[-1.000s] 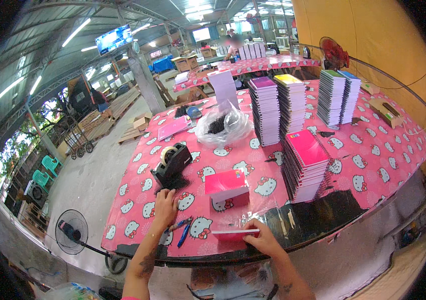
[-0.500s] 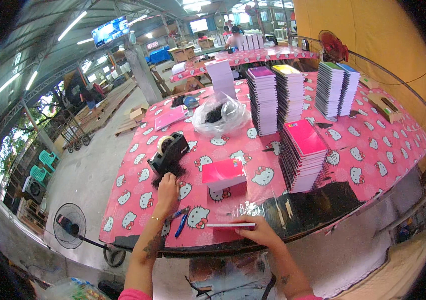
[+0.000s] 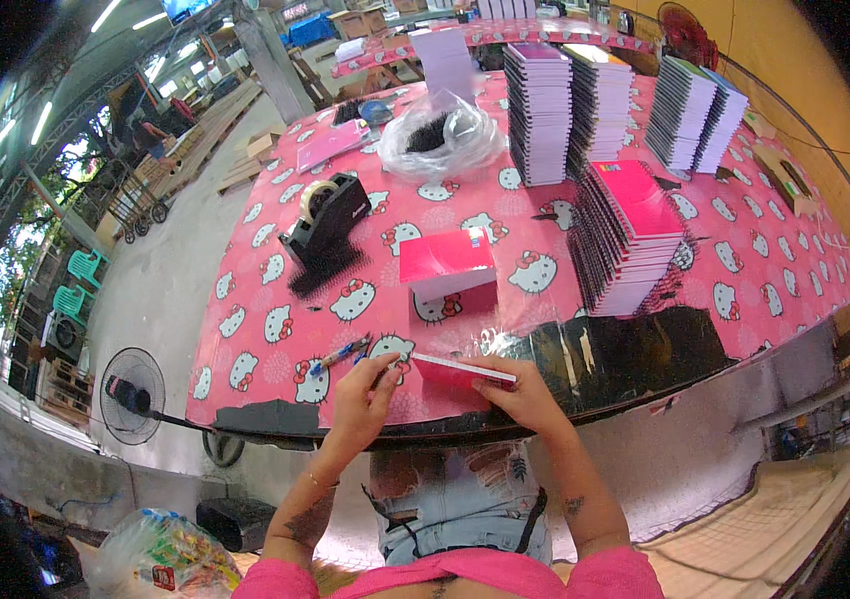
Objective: The person wraps individual pink notepads in clear plastic film and stacks them into piles on a table.
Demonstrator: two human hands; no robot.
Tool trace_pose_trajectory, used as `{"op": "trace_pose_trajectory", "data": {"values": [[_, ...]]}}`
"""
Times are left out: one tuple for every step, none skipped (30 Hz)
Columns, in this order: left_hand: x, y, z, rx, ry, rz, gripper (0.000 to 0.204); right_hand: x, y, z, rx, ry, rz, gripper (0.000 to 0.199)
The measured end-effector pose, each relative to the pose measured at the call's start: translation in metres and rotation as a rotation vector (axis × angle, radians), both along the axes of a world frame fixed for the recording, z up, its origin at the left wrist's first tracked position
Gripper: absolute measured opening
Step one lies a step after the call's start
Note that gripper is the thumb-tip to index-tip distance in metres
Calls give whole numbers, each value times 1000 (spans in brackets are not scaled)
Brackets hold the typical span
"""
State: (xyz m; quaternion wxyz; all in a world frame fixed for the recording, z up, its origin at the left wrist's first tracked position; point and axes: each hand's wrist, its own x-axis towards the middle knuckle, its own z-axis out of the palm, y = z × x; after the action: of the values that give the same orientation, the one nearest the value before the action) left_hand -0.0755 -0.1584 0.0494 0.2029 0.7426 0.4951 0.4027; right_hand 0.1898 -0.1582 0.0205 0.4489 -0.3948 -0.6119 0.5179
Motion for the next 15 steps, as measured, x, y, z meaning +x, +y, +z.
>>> {"op": "trace_pose_trajectory", "data": {"values": [[3, -3, -4, 40, 0, 1, 30, 0, -2, 1, -31, 9, 0, 35], [6, -2, -6, 93, -30, 20, 30, -1, -1, 3, -23, 10, -23, 31], [7, -2, -7, 100, -13, 28, 29, -2, -2, 3, -29, 13, -27, 31], [7, -3, -6, 107, 4, 37, 29, -2, -2, 3, -36, 16, -30, 31], [7, 1, -3, 123, 20, 42, 28, -2, 0, 4, -33, 18, -37, 31], [6, 2, -2, 141, 27, 44, 27, -2, 1, 4, -39, 7, -36, 31], [5, 1, -3, 158, 33, 47, 25, -1, 0, 3, -46, -4, -34, 30], [5, 2, -2, 185, 38, 51, 24, 0, 1, 4, -43, -17, -33, 30], [5, 3, -1, 167, 37, 55, 23, 0, 2, 2, -36, -6, -32, 30], [5, 3, 0, 149, 36, 60, 22, 0, 2, -1, -29, 5, -30, 30], [6, 2, 1, 128, 29, 67, 21, 0, 1, -2, -25, 10, -27, 30], [6, 3, 4, 82, -2, 74, 20, 1, -1, -1, -64, 21, -13, 31], [6, 4, 5, 74, -8, 63, 20, 2, -1, 0, -50, 21, -9, 31], [4, 2, 4, 60, -10, 55, 19, 0, -2, 0, -41, 25, -1, 32], [3, 3, 5, 47, -12, 46, 19, -1, -2, 0, -33, 29, 6, 32]]}}
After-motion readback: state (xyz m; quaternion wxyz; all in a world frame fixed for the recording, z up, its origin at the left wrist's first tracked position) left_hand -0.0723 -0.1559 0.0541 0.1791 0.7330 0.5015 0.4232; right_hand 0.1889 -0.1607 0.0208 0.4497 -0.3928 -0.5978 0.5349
